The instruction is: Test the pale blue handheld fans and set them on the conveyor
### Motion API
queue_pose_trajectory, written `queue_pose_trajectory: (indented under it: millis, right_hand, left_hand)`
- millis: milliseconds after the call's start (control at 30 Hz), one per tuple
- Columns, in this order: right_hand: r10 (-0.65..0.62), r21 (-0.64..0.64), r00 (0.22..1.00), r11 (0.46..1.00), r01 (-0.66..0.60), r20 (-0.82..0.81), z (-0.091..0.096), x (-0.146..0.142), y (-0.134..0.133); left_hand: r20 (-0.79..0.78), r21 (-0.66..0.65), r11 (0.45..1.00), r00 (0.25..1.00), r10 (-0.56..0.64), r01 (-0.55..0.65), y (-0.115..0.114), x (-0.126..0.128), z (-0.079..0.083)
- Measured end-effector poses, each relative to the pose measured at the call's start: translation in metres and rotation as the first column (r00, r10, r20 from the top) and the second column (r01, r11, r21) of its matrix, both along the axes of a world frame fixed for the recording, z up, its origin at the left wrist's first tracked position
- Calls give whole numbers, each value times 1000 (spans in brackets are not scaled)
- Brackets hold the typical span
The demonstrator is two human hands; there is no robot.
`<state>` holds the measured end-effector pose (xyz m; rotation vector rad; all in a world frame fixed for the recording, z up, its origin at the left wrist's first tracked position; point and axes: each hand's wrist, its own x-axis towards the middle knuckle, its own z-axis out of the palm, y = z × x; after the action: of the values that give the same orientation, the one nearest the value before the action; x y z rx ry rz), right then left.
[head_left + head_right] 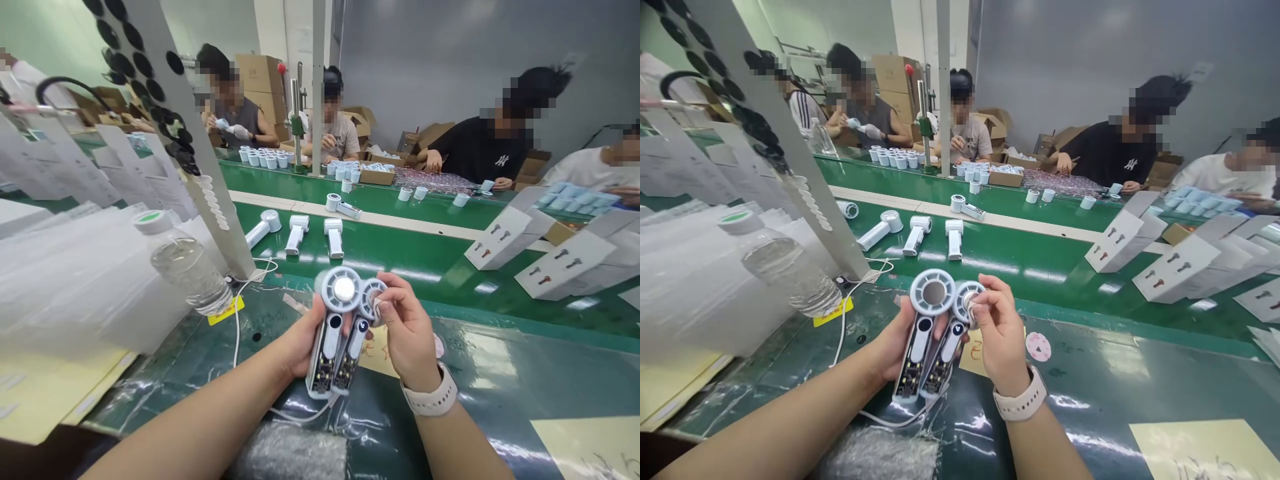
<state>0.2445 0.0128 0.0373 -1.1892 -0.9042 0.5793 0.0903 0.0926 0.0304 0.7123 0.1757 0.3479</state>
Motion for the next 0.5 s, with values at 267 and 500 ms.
queue_pose_trajectory:
  millis: [267, 500]
  right_hand:
    - [424, -89, 838, 874, -478, -342, 2, 1, -1]
    - [40, -191, 995, 980, -57, -89, 0, 3, 6]
  left_hand:
    - [-43, 80, 994, 997, -72, 75, -5, -5, -2]
    - [-68, 46, 997, 996, -58, 62, -11, -1, -3]
